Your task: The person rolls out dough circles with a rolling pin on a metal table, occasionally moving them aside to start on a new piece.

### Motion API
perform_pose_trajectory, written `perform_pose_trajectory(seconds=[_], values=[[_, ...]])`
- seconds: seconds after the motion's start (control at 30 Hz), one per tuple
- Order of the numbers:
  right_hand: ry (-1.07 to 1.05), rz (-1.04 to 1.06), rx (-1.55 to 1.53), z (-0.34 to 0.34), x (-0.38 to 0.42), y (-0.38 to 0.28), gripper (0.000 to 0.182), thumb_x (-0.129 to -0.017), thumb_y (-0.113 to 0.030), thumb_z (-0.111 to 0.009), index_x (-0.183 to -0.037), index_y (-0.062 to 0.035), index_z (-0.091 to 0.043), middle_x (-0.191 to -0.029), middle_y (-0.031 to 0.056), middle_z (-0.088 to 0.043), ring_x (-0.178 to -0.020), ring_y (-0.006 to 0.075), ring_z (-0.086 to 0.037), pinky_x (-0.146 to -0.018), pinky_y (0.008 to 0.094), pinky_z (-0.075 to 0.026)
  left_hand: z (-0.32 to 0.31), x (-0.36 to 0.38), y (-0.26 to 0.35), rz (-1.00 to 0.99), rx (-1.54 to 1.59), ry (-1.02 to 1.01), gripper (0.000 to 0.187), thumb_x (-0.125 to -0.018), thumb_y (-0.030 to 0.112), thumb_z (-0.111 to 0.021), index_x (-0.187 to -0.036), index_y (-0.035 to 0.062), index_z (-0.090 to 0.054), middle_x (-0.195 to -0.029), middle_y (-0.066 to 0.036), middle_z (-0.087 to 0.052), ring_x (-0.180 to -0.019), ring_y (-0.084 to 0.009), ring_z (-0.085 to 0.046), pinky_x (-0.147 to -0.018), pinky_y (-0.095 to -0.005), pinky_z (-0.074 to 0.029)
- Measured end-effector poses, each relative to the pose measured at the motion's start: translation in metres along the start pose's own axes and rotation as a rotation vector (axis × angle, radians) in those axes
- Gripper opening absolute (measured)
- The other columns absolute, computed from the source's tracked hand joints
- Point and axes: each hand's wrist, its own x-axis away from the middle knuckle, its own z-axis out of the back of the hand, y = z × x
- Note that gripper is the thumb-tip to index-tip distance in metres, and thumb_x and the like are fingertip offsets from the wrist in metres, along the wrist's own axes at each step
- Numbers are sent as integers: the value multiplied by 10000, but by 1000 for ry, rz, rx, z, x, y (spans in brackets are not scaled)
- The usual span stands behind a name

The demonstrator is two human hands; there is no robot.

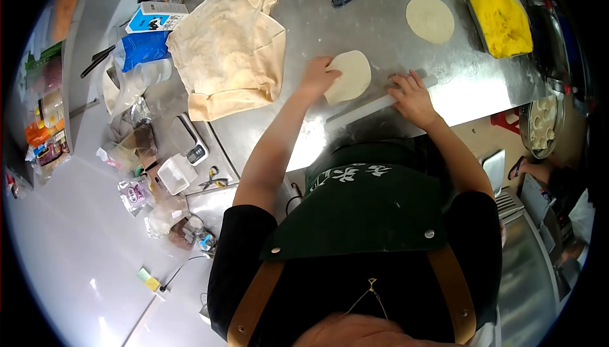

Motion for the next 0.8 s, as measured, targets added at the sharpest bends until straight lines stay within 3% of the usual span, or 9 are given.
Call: perform_pose_trajectory(seconds=[0.1,0.23,0.33,0.53,0.63,0.8], values=[[31,33,-32,12,-15,-15,362,-662,-159,-757,-989,-109,-610,-1215,79,-510,-1188,275,-453,-1099,482,-275,8,-9,-73,-60,-88,19,311,-737,173,-678,-1010,24,-671,-935,-187,-672,-855,-335,-645,-731,-390,-503],[36,124,27,-4,-54,-27,308,-697,-206,-740,-955,-95,-612,-1198,84,-524,-1166,266,-466,-1095,462,-286,18,6,-93,-43,-28,-2,312,-721,171,-688,-984,5,-668,-865,-184,-671,-809,-326,-644,-707,-381,-492],[-19,79,28,-19,-83,-32,319,-753,-296,-693,-971,-76,-618,-1208,115,-523,-1178,280,-460,-1092,461,-287,20,4,-109,-41,-23,-40,294,-736,164,-677,-974,-7,-664,-804,-174,-657,-740,-307,-629,-677,-373,-480],[288,-186,146,-46,-112,-51,444,-862,-293,-561,-1220,-34,-513,-1372,143,-441,-1279,308,-401,-1090,476,-275,20,-8,-112,19,326,-20,299,-753,160,-668,-976,-39,-662,-744,-97,-633,-690,-156,-589,-633,-307,-459],[288,-211,184,-57,-90,-51,480,-880,-270,-503,-1292,-26,-473,-1428,177,-390,-1312,331,-375,-1086,494,-268,24,-16,-104,-2,442,-65,297,-793,117,-665,-1032,-59,-659,-831,-62,-663,-724,-120,-594,-652,-264,-472],[233,-260,246,-49,-155,-44,565,-883,-294,-505,-1365,-19,-398,-1436,180,-382,-1315,350,-368,-1073,521,-282,34,-40,-97,21,177,-197,341,-702,214,-732,-934,-33,-694,-743,-105,-657,-694,-168,-617,-634,-312,-476]])
